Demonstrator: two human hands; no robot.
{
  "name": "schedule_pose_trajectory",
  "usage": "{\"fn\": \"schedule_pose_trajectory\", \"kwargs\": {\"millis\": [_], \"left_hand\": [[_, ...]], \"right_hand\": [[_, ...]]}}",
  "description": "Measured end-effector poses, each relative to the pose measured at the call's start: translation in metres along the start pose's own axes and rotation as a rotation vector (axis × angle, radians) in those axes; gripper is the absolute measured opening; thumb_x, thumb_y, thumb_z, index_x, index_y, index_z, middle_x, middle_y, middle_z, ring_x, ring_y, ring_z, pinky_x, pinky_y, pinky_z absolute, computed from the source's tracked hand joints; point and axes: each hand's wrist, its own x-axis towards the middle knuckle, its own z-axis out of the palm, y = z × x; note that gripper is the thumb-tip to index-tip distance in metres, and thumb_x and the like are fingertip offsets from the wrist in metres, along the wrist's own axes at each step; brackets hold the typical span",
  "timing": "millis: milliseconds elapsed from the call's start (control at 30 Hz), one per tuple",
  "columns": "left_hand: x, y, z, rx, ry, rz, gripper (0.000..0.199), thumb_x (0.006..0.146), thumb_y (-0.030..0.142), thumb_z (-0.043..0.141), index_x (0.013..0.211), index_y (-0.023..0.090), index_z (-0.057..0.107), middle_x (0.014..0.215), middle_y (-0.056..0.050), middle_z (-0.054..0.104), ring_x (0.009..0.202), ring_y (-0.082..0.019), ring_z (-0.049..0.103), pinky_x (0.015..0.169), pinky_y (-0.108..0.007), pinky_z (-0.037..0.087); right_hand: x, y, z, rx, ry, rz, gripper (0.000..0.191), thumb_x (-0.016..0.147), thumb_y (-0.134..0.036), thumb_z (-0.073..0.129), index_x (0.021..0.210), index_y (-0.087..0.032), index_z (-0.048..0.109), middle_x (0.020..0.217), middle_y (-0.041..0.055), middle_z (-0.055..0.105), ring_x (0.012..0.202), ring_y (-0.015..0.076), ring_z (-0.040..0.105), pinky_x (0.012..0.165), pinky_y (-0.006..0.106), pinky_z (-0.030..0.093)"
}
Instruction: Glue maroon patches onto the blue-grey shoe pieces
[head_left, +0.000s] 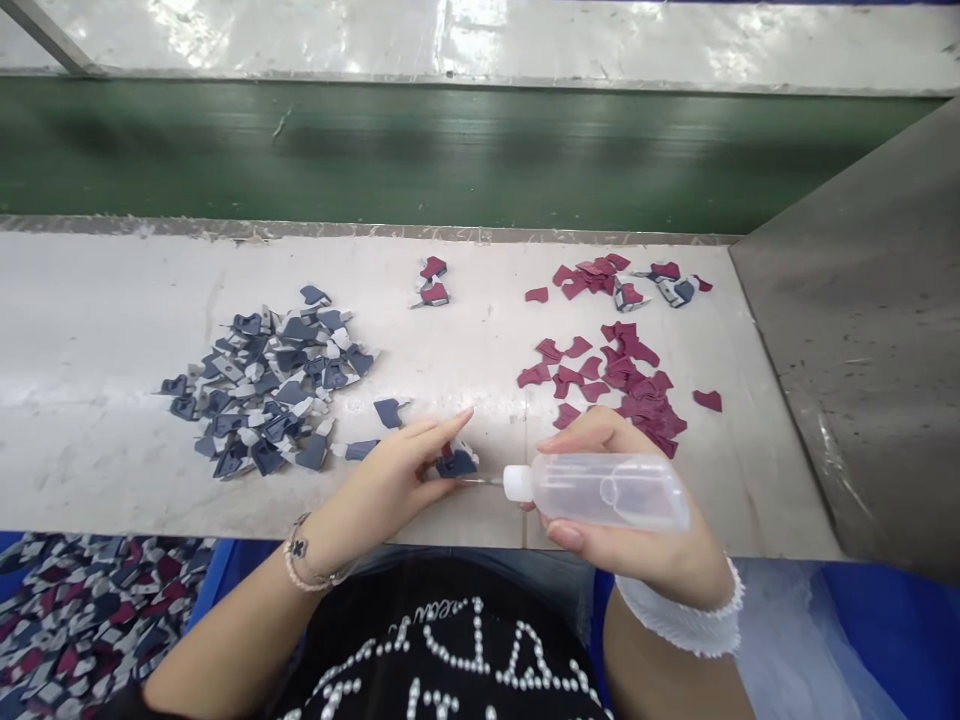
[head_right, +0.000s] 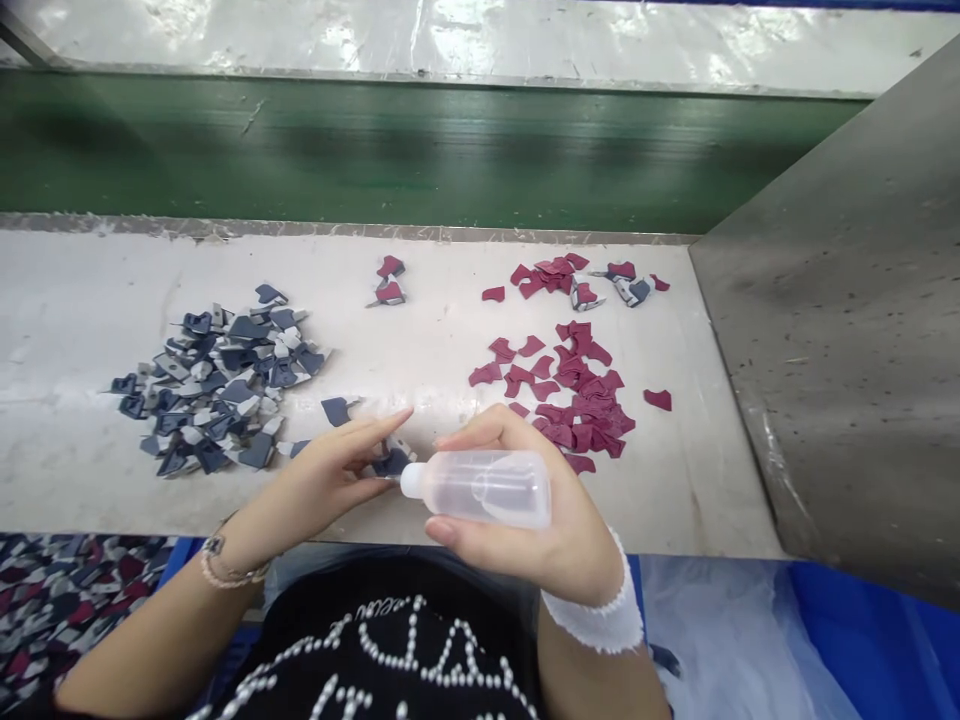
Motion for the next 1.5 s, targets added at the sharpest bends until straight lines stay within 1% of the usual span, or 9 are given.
{"fn": "schedule_pose_trajectory", "kwargs": {"millis": [100,233,367,467,600,733,867,1133,1500], "left_hand": [[0.007,-0.003,0.0,0.075,0.004,-0.08,0.072,0.088,0.02,0.064,0.148,0.034,0.026,0.1,0.0,0.068,0.071,-0.016,0.059,0.069,-0.033,0.048],[0.012,-0.002,-0.005,0.091,0.076,-0.08,0.031,0.085,0.034,0.071,0.108,0.021,0.055,0.088,-0.001,0.069,0.068,-0.016,0.06,0.06,-0.029,0.046],[0.015,-0.004,-0.01,0.061,0.204,0.012,0.02,0.082,0.037,0.073,0.091,0.021,0.066,0.066,0.001,0.06,0.058,-0.013,0.053,0.055,-0.026,0.044],[0.015,-0.007,-0.01,-0.213,0.23,0.038,0.022,0.078,0.038,0.077,0.094,0.023,0.072,0.088,-0.004,0.065,0.078,-0.017,0.061,0.064,-0.028,0.053],[0.012,-0.006,-0.005,-0.843,0.077,-0.068,0.023,0.091,0.042,0.062,0.103,0.024,0.068,0.134,-0.007,0.055,0.104,-0.021,0.065,0.075,-0.028,0.061],[0.008,-0.001,0.007,-1.13,0.035,-0.137,0.028,0.094,0.038,0.06,0.119,0.027,0.053,0.132,-0.006,0.055,0.096,-0.017,0.071,0.081,-0.024,0.06],[0.001,0.01,0.017,-0.981,0.097,-0.037,0.059,0.074,0.014,0.081,0.118,0.028,0.044,0.114,0.0,0.06,0.085,-0.011,0.07,0.083,-0.022,0.059],[-0.017,0.025,0.023,-0.429,0.314,0.129,0.043,0.077,0.014,0.074,0.105,0.028,0.044,0.108,0.0,0.066,0.091,-0.015,0.067,0.076,-0.027,0.056],[-0.02,0.025,0.025,-0.265,0.341,0.212,0.041,0.078,0.019,0.075,0.105,0.028,0.046,0.097,0.002,0.066,0.083,-0.014,0.065,0.067,-0.026,0.051]], "right_hand": [[-0.001,0.003,-0.003,-0.022,0.012,0.021,0.036,0.076,-0.023,0.08,0.103,-0.028,0.057,0.082,0.0007,0.067,0.06,0.0145,0.058,0.053,0.027,0.048],[-0.003,0.005,-0.009,-0.039,0.041,0.048,0.034,0.077,-0.025,0.079,0.102,-0.028,0.057,0.081,0.0011,0.068,0.061,0.0151,0.059,0.054,0.026,0.048],[-0.005,0.006,-0.012,-0.03,0.042,0.043,0.033,0.077,-0.024,0.079,0.102,-0.028,0.057,0.08,0.0007,0.068,0.063,0.0151,0.062,0.055,0.025,0.05],[-0.006,0.006,-0.012,-0.005,0.03,0.024,0.033,0.078,-0.022,0.078,0.103,-0.029,0.057,0.08,-0.0003,0.069,0.062,0.0138,0.062,0.055,0.023,0.05],[-0.006,0.001,-0.016,0.035,-0.008,-0.041,0.034,0.078,-0.022,0.077,0.105,-0.029,0.059,0.081,-0.001,0.069,0.064,0.0134,0.063,0.054,0.022,0.05],[-0.007,-0.001,-0.02,0.034,-0.036,-0.064,0.037,0.08,-0.023,0.076,0.112,-0.031,0.057,0.084,-0.0004,0.069,0.066,0.0134,0.064,0.055,0.021,0.051],[-0.009,-0.003,-0.012,-0.084,0.019,-0.044,0.039,0.08,-0.022,0.075,0.112,-0.033,0.057,0.082,-0.0001,0.068,0.068,0.0167,0.066,0.057,0.026,0.053],[-0.008,-0.02,0.034,-0.549,0.252,-0.38,0.039,0.067,-0.018,0.075,0.096,-0.028,0.051,0.076,-0.0015,0.063,0.053,0.0158,0.06,0.046,0.028,0.049],[-0.004,-0.022,0.043,-0.743,0.238,-0.428,0.03,0.073,-0.025,0.069,0.094,-0.026,0.047,0.069,-0.0053,0.058,0.049,0.011,0.06,0.044,0.021,0.048]]}}
